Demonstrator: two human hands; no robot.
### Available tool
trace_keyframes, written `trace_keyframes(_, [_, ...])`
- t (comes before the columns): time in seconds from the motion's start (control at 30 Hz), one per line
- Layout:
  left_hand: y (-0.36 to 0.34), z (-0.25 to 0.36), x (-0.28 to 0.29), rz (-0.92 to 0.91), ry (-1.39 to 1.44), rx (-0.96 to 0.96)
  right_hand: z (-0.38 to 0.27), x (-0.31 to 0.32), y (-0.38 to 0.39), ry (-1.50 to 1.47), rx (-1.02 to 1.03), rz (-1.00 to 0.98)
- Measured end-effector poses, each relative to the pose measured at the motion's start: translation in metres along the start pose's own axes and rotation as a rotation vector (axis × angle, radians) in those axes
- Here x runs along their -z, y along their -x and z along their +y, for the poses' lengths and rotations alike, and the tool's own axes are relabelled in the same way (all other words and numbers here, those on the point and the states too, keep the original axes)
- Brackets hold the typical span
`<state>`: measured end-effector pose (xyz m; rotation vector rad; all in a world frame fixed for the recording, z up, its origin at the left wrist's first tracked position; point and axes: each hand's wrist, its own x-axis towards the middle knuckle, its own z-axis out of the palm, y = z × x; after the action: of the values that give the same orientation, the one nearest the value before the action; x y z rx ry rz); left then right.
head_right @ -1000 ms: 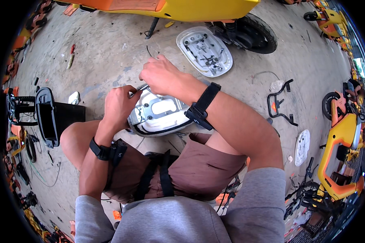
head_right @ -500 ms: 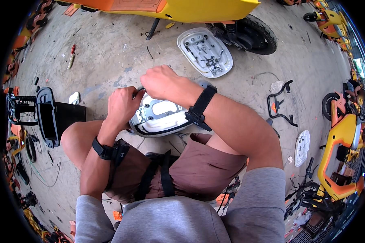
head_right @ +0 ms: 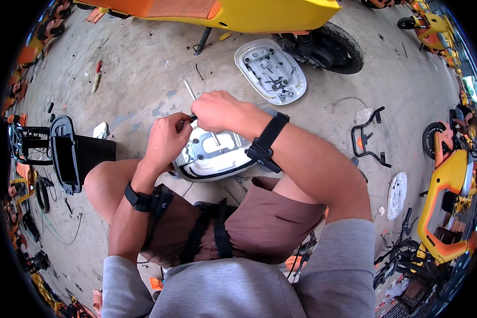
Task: The person is using a screwdriver to remove or tighten screws on a metal and plastic scooter component while sitting on the floor.
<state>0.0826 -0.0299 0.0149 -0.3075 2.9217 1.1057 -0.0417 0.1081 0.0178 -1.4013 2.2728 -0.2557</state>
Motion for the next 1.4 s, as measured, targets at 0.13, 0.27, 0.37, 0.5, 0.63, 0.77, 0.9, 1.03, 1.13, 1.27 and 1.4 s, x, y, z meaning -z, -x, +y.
trace_keyframes(0.13, [-0.005, 0.0, 0.006, 0.123, 0.04, 0.046, 0.004, -0.001, 0.003, 0.023, 0.062, -0.05])
trace_keyframes(0.27, [-0.002, -0.006, 0.002, 0.044, -0.08, 0.046, -0.001, 0.005, 0.002, 0.002, 0.077, -0.126])
trace_keyframes(0.37, [-0.001, -0.007, 0.002, 0.016, -0.134, 0.058, 0.0, 0.002, 0.0, 0.021, 0.116, -0.053])
trace_keyframes(0.5, [-0.002, -0.006, 0.005, -0.01, -0.191, 0.056, 0.008, -0.01, -0.002, 0.052, 0.245, 0.215])
trace_keyframes(0.63, [-0.001, -0.008, 0.004, 0.0, -0.25, 0.05, 0.0, -0.007, 0.0, 0.082, 0.29, 0.54])
trace_keyframes(0.77, [0.001, -0.005, 0.001, -0.044, -0.223, 0.05, -0.007, 0.006, -0.003, -0.044, 0.067, 0.258])
trace_keyframes(0.9, [0.002, -0.006, -0.002, -0.115, -0.147, 0.037, -0.008, 0.002, -0.001, -0.074, -0.051, 0.002])
trace_keyframes(1.03, [0.0, 0.01, 0.008, -0.368, 0.218, 0.113, -0.002, 0.006, 0.003, -0.024, -0.074, -0.151])
trace_keyframes(1.13, [0.003, 0.002, 0.002, -0.176, 0.063, -0.03, 0.005, 0.003, 0.004, -0.095, 0.017, -0.079])
trace_keyframes(1.27, [-0.004, 0.001, 0.005, 0.088, 0.088, 0.065, 0.002, 0.009, 0.005, -0.079, 0.017, -0.151])
trace_keyframes(1.4, [-0.001, -0.011, -0.001, 0.036, -0.135, -0.01, -0.001, 0.012, 0.004, -0.039, 0.051, -0.2])
